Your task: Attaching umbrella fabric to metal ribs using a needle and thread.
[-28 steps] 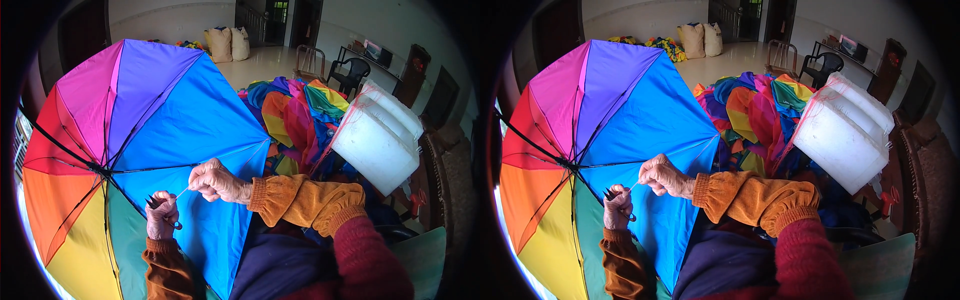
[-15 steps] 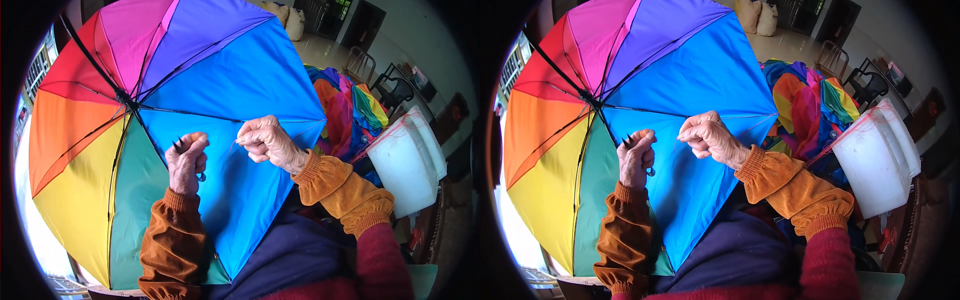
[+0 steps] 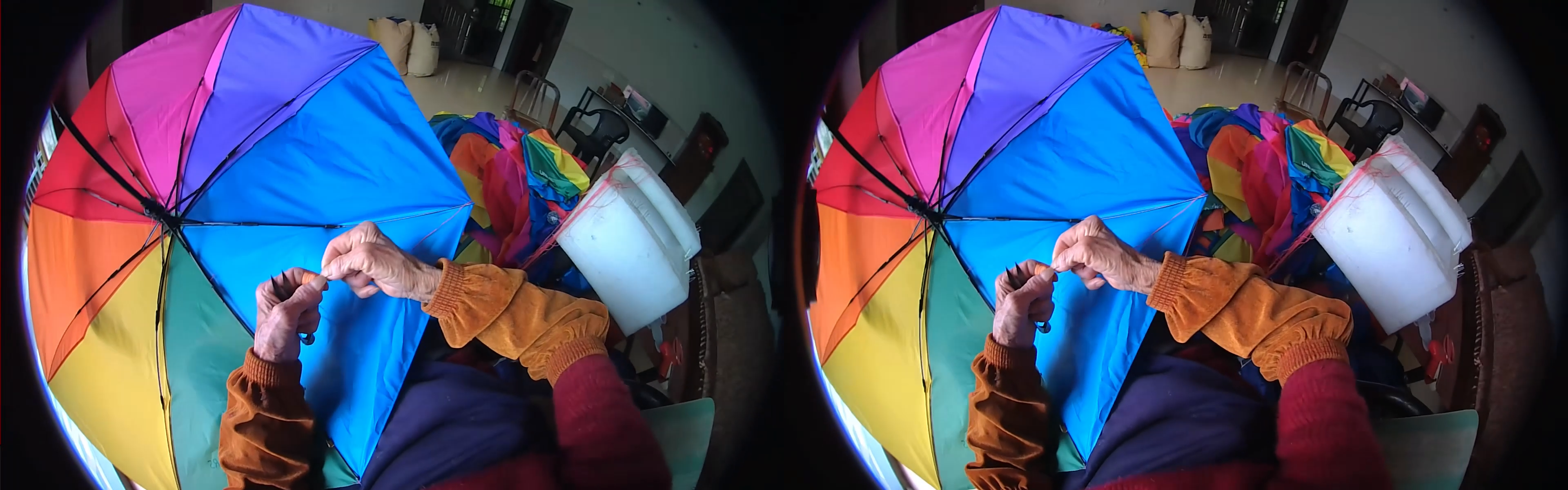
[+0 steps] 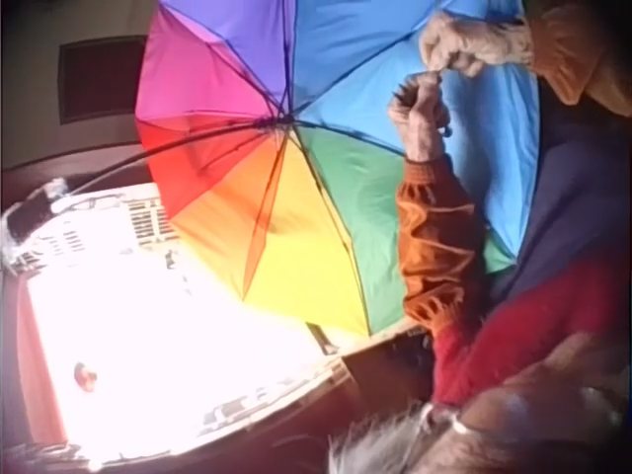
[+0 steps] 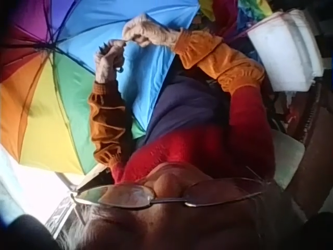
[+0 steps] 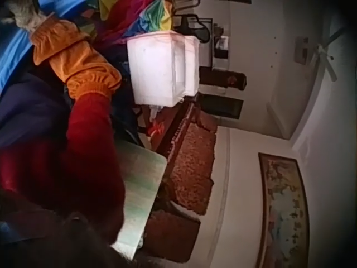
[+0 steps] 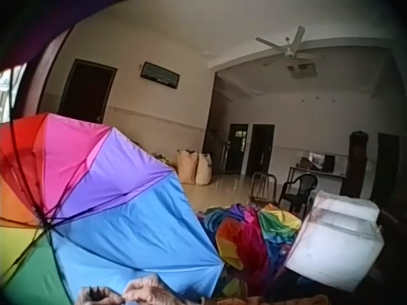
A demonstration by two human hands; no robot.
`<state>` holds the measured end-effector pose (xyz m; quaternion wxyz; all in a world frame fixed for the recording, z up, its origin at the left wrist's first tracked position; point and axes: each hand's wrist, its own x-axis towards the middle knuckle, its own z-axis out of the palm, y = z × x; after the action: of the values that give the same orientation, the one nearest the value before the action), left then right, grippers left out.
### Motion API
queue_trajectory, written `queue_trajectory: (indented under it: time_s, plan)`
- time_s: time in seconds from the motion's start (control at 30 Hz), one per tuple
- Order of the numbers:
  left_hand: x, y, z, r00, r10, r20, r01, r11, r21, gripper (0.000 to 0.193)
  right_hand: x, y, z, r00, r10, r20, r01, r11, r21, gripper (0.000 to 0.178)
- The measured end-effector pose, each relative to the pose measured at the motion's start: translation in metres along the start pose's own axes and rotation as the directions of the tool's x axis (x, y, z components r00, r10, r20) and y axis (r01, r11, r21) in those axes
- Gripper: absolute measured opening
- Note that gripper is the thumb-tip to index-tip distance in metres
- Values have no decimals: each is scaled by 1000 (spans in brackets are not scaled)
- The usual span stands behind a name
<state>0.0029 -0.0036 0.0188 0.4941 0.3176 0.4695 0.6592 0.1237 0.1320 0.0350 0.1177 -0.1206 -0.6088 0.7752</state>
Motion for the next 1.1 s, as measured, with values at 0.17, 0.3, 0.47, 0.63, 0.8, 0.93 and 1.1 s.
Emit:
queue_trajectory:
  time_s: [0.17, 0.3, 0.47, 0.63, 0.8, 0.93, 1.1]
  plan:
    - [6, -9, -11, 999, 20, -51, -22, 999, -33, 12, -2, -27, 6, 948, -307, 81, 296, 762, -576, 11]
    - [13, -20, -18, 997, -42, -70, 36, 996, -88, 13, -19, -83, 14, 562, -751, 345, 737, 266, -622, 10]
    - [21, -29, -16, 994, -101, -29, 97, 988, -118, 13, -95, -152, 31, 435, -875, 214, 872, 349, -344, 17]
    - [19, -30, -15, 997, -80, 8, 80, 993, -91, 15, -139, -185, 43, 273, -918, 288, 915, 155, -374, 15]
    - [18, -31, -20, 985, -175, 9, 175, 982, -74, 14, -153, -193, 45, 187, -941, 282, 872, 26, -490, 13]
    - [19, -31, -18, 982, -188, 10, 189, 980, -61, 15, -155, -180, 38, 224, -940, 256, 796, 25, -605, 12]
    - [6, -17, 4, 990, -133, 51, 131, 991, 36, 13, -104, -98, 19, 675, -725, 134, 523, 343, -780, 12]
